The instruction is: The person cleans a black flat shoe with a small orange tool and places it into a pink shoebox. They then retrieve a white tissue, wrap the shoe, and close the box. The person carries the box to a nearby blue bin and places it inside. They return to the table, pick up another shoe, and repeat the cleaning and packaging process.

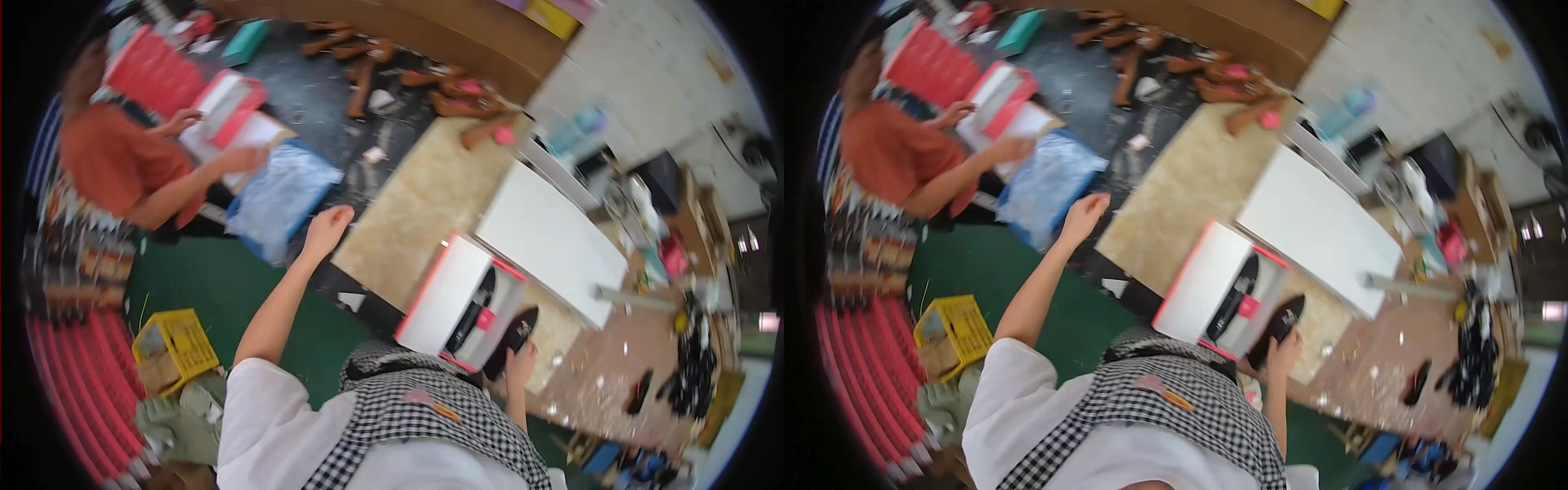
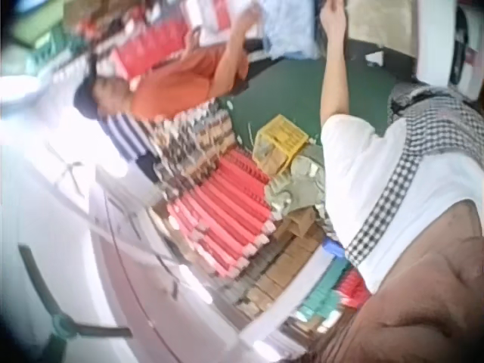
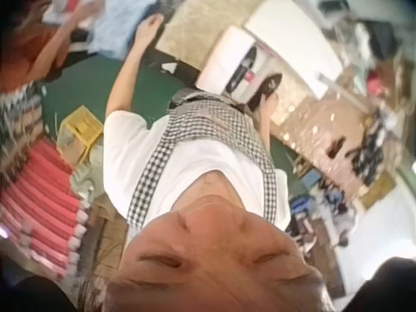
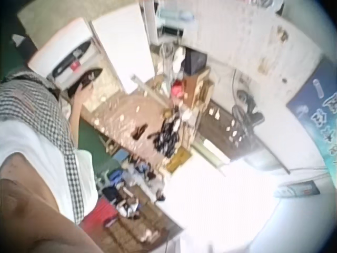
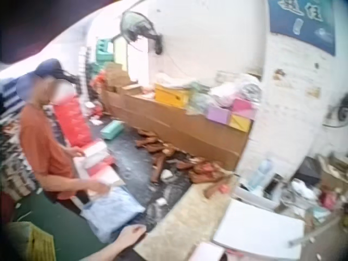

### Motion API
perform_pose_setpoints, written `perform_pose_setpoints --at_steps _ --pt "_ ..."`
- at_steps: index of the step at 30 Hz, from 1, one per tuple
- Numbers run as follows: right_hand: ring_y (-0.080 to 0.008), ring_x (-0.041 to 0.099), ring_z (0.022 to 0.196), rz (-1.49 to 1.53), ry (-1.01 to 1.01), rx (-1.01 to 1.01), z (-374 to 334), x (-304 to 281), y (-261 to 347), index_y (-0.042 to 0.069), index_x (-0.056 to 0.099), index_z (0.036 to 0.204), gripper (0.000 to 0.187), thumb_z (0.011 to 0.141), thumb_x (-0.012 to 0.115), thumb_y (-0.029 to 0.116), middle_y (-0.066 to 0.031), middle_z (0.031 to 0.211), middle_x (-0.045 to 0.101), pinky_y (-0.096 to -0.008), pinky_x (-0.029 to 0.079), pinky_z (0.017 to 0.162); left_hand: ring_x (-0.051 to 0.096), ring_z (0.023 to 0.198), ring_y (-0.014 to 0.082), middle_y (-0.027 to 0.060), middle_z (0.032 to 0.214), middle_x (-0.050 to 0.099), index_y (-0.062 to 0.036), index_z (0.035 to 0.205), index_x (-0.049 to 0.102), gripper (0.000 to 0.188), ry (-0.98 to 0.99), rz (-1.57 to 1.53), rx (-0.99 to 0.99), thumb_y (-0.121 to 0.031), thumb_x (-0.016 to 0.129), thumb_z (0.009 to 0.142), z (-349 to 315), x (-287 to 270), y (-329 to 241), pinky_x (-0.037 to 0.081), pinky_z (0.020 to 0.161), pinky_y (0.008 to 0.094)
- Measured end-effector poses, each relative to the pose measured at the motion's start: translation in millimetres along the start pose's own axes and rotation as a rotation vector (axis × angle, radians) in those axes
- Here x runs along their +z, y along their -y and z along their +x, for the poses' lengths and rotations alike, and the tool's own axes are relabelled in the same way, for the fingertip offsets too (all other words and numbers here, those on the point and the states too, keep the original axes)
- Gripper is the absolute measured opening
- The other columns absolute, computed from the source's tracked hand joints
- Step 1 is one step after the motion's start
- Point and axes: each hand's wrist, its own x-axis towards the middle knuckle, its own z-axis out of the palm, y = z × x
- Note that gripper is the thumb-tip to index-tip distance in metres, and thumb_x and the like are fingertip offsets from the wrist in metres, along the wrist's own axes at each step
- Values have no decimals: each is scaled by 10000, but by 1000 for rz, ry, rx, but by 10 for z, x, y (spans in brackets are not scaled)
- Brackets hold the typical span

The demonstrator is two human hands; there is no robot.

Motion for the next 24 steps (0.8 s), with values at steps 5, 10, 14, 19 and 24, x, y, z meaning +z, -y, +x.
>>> perform_pose_setpoints --at_steps 5,10,14,19,24 --pt "-489 426 1228 256 129 142 -154 214 31 54 106 1504 1053 720 787 234 -304 1379 397 -491 422 983 678 863 278 164 1136 637 -95 1388 464 612 487 -7 -59 -440 601 901 -838 1357 -241 537 771 362" --pt "-438 377 1290 280 -14 -161 74 -86 800 39 270 1458 844 756 722 164 -280 1435 327 -460 364 1054 656 835 182 109 1052 661 -44 1354 488 528 592 -616 -472 -344 594 933 -1183 1414 -402 528 699 300" --pt "-502 357 1265 254 234 -27 20 403 1259 31 282 1445 887 731 757 257 -316 1448 253 -501 348 1059 644 825 146 104 1030 668 -18 1333 499 466 567 -280 -97 -240 591 933 -1372 1490 -567 519 694 283" --pt "-503 331 1274 378 201 29 112 598 1243 47 385 1376 833 671 796 210 -334 1420 242 -482 366 1055 628 826 123 102 991 673 24 1320 485 472 427 -339 -87 -51 587 865 -1571 1470 -541 505 734 265" --pt "-350 362 1335 1205 564 149 -19 -219 1144 90 596 1174 454 738 723 106 -165 1447 371 -379 326 1083 595 801 97 58 953 661 43 1253 532 408 142 -424 -123 -13 567 851 -1690 1036 -103 478 719 233"
